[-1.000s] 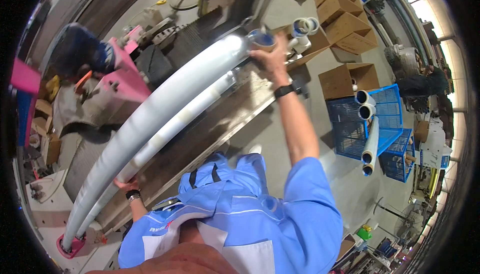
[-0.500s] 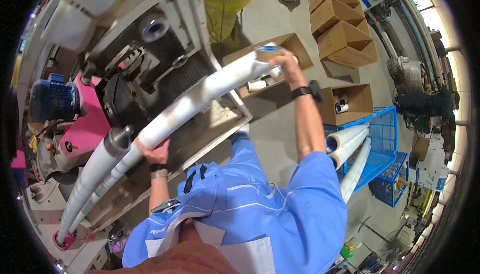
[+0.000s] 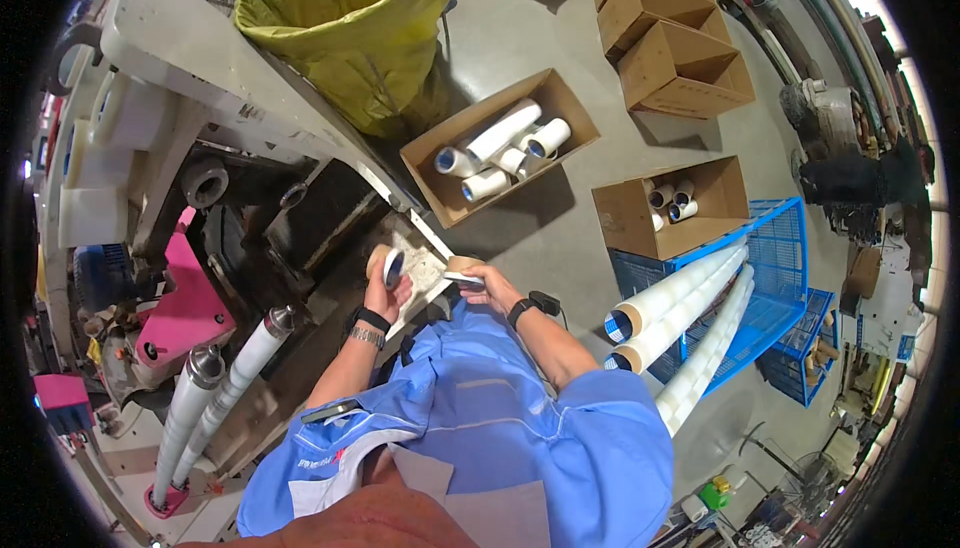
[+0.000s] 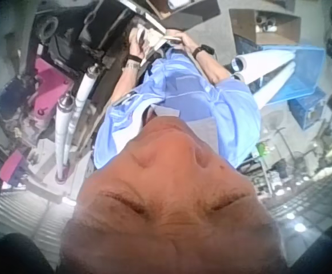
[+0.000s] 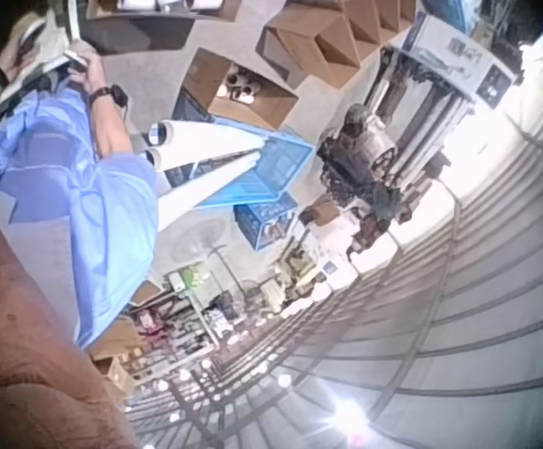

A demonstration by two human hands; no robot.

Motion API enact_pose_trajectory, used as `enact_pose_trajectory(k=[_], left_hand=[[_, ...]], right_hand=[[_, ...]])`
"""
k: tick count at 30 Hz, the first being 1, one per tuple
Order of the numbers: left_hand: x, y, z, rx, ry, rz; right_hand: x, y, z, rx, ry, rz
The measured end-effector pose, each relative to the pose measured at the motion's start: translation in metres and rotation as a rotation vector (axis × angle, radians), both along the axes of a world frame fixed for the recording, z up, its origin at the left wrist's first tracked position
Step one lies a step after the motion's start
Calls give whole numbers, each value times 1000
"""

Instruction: Operating a film or material winding machine, including mounting and unmounting large rolls of white material.

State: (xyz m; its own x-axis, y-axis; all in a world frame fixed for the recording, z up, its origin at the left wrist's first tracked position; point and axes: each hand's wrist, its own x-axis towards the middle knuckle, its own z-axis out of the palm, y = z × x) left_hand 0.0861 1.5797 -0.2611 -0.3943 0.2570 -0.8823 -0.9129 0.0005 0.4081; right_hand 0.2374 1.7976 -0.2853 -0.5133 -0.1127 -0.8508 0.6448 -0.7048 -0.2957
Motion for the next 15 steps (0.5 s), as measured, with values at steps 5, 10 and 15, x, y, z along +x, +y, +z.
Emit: enact_pose_trajectory(k=[5,10,15], left_hand=[[-76,74,109,419,280,5],[-166,144,297,625,686,135],[-148,113,241,505,955,-148]], right_hand=[[-90,42,107,93,420,-302],[-114,102,302,966,830,-67],[43,146,247,1231,553,-307]])
